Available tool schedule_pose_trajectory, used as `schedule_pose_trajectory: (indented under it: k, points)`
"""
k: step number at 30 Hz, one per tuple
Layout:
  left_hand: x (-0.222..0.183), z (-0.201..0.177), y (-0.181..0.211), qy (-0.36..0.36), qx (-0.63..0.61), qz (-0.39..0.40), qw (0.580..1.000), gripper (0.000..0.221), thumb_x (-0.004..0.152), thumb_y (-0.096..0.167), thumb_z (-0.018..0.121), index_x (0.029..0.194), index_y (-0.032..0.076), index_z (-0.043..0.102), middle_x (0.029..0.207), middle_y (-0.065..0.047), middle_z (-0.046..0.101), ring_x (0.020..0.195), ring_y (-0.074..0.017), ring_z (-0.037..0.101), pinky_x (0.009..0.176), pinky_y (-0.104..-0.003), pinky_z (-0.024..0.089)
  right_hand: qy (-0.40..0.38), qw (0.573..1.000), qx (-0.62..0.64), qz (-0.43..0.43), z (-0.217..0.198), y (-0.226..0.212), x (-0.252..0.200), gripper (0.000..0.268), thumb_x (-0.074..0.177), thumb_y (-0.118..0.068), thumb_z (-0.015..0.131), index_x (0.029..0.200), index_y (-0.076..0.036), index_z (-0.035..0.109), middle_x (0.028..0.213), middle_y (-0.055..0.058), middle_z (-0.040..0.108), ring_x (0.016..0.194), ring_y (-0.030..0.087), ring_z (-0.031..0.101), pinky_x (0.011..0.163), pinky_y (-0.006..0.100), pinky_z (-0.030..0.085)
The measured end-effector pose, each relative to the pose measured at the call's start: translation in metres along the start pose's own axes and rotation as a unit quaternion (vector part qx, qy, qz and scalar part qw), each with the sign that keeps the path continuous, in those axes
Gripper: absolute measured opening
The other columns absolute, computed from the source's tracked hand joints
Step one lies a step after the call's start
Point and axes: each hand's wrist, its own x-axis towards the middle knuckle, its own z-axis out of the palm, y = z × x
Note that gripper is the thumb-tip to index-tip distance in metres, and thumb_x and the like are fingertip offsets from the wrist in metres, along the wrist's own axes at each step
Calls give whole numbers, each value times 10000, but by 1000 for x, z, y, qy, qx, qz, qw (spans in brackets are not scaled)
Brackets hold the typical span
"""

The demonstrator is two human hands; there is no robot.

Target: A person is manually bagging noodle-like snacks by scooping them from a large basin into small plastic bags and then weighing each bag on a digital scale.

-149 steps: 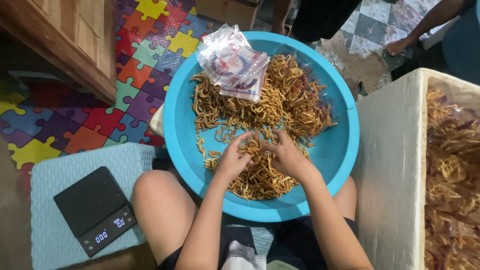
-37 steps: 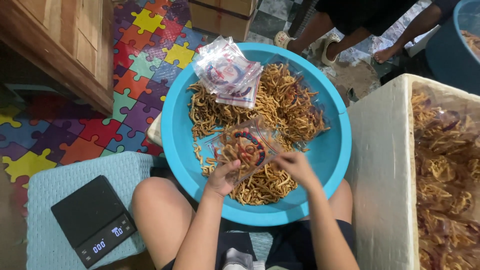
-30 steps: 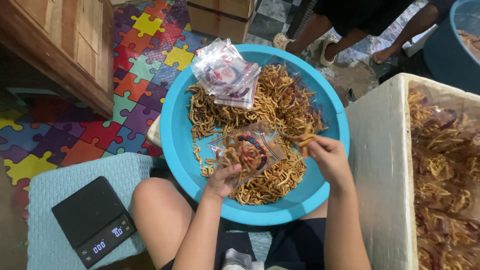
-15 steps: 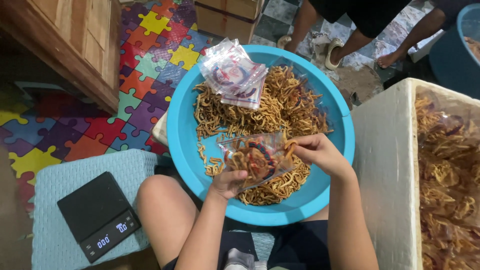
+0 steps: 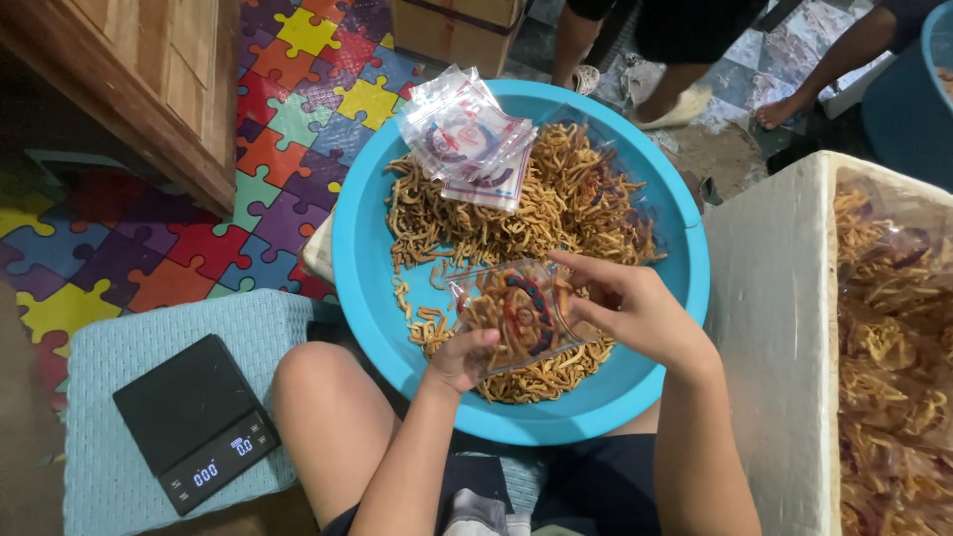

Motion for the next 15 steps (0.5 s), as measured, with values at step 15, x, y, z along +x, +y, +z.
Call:
schedule_pose_trajectory:
  k: [15]
  points:
    - [-3, -1, -7, -9, 35, -33, 999, 639, 686, -3, 654, 1305, 64, 507, 1221, -191, 582, 1113, -356, 566, 953, -538, 444, 32, 998, -48, -38, 15, 0, 6, 173, 770, -112, 702, 930, -58, 734, 532, 139, 618, 407, 190, 452, 420, 349, 354]
